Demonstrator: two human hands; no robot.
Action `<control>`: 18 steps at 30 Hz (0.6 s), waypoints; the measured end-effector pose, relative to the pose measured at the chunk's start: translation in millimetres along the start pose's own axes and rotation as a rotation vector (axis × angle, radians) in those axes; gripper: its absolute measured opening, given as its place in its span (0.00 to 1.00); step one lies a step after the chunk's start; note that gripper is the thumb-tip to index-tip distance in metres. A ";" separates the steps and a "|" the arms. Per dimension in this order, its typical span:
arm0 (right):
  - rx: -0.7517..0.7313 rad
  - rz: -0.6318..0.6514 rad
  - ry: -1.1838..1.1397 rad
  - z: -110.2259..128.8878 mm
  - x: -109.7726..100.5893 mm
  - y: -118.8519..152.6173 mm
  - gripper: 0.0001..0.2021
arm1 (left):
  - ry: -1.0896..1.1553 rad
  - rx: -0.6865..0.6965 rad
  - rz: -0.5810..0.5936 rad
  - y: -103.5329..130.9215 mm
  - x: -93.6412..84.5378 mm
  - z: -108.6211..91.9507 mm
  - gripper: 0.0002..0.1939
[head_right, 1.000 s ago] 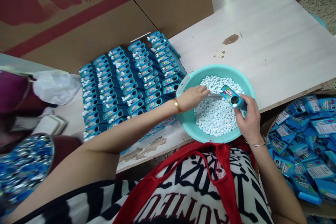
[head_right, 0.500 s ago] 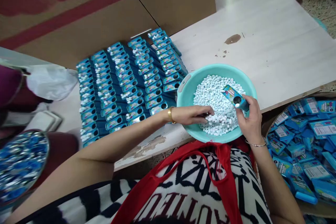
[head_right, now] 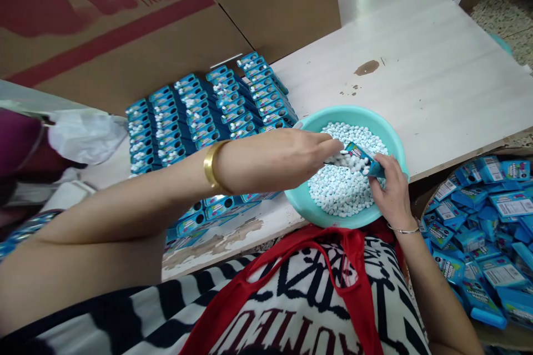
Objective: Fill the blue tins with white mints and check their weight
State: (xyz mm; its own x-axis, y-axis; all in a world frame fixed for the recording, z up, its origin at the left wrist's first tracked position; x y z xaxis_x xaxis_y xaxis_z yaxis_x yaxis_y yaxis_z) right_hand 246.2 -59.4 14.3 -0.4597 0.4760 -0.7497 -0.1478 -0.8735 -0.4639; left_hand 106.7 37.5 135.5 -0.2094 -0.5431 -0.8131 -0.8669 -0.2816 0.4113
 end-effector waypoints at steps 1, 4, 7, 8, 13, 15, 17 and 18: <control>0.002 0.001 -0.003 -0.2 0.3 0.0 0.22 | -0.046 -0.018 0.012 0.7 -2.3 -9.0 0.13; 0.033 0.000 -0.015 -3.2 0.4 0.1 0.21 | -0.133 -0.033 -0.001 8.2 -11.1 -29.2 0.13; 0.071 0.005 -0.039 -7.9 -0.7 -0.2 0.21 | -0.131 0.005 -0.072 18.2 -19.8 -29.0 0.13; 0.083 0.011 -0.054 -9.0 -1.2 -0.3 0.20 | -0.110 0.017 -0.106 20.2 -21.5 -23.7 0.11; 0.214 0.113 -0.296 -4.9 2.2 4.8 0.20 | 0.169 0.209 -0.314 14.0 -3.9 10.4 0.22; 0.262 0.189 -0.427 2.5 10.3 10.6 0.22 | 0.317 0.320 -0.367 9.4 15.8 21.7 0.31; 0.265 0.269 -0.480 11.8 20.9 15.8 0.22 | 0.429 0.337 -0.379 6.2 37.6 34.0 0.26; 0.253 0.299 -0.485 16.4 25.8 16.9 0.22 | 0.475 0.319 -0.381 6.5 47.0 39.6 0.23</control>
State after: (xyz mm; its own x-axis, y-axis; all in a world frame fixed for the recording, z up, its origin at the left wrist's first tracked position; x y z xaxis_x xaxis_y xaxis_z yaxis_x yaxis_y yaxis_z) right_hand 217.5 -63.6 -5.2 -0.8499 0.1584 -0.5026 -0.1268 -0.9872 -0.0968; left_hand 73.3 41.4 83.7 0.2939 -0.7610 -0.5784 -0.9469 -0.3141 -0.0680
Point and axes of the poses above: each hand's wrist, its own y-axis away from the middle knuckle, its own x-axis out of the palm, z = x × y, the point moved 6 cm from there along -y, towards the middle knuckle, and after that the axes turned 14 degrees about y, right-handed, at the moved point
